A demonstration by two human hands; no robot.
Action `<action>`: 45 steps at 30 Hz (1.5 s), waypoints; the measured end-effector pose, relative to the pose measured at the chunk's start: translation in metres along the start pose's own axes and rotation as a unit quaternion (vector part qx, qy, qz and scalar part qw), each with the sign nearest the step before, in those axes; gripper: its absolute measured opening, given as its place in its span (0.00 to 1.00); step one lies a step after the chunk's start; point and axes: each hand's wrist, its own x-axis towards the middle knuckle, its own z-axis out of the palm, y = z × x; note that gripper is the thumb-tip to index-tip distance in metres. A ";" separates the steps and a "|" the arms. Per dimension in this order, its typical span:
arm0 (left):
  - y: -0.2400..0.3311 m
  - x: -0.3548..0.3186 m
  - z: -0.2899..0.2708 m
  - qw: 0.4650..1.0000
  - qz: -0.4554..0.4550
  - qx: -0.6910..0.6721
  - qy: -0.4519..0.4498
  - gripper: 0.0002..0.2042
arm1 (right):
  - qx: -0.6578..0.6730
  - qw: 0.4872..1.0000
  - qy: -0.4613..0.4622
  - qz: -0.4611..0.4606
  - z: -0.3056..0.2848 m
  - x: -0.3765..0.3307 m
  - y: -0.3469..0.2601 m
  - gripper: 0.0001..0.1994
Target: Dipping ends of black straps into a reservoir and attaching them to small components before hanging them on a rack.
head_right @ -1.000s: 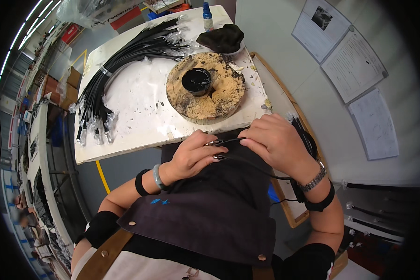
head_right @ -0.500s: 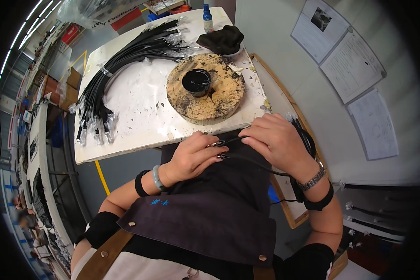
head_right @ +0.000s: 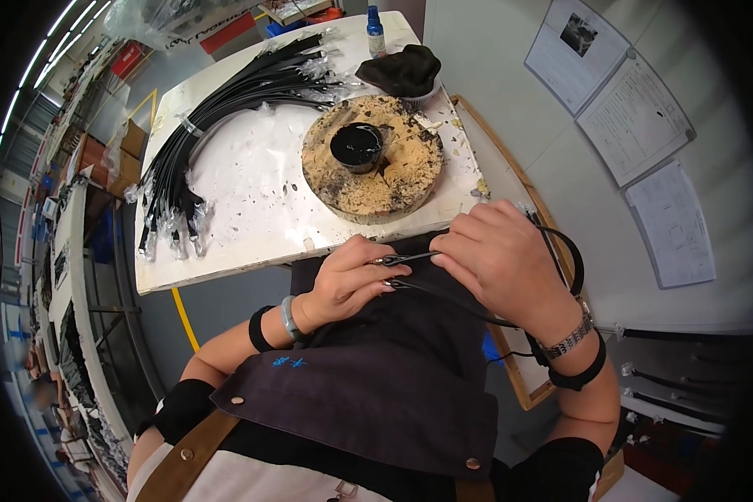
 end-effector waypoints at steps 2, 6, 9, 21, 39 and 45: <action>0.000 0.000 0.001 1.000 -0.002 -0.005 0.009 0.12 | -0.005 1.000 -0.003 -0.003 0.001 0.001 0.001 0.05; 0.004 0.004 0.000 0.999 -0.025 0.020 -0.005 0.11 | 0.018 0.999 -0.029 0.017 0.009 -0.001 0.015 0.05; 0.004 0.005 -0.001 0.997 -0.049 0.051 -0.027 0.10 | 0.088 0.993 -0.063 0.051 0.021 -0.002 0.031 0.06; 0.003 -0.007 -0.005 0.991 -0.090 0.093 -0.033 0.08 | 0.552 0.784 0.028 0.284 0.047 0.058 0.066 0.20; 0.014 0.016 -0.004 0.990 -0.117 0.081 0.020 0.07 | 0.581 0.664 0.341 0.324 0.006 -0.037 0.025 0.17; 0.018 0.019 0.003 0.991 -0.114 0.060 0.023 0.06 | 0.549 0.657 0.368 0.362 0.017 -0.053 0.015 0.15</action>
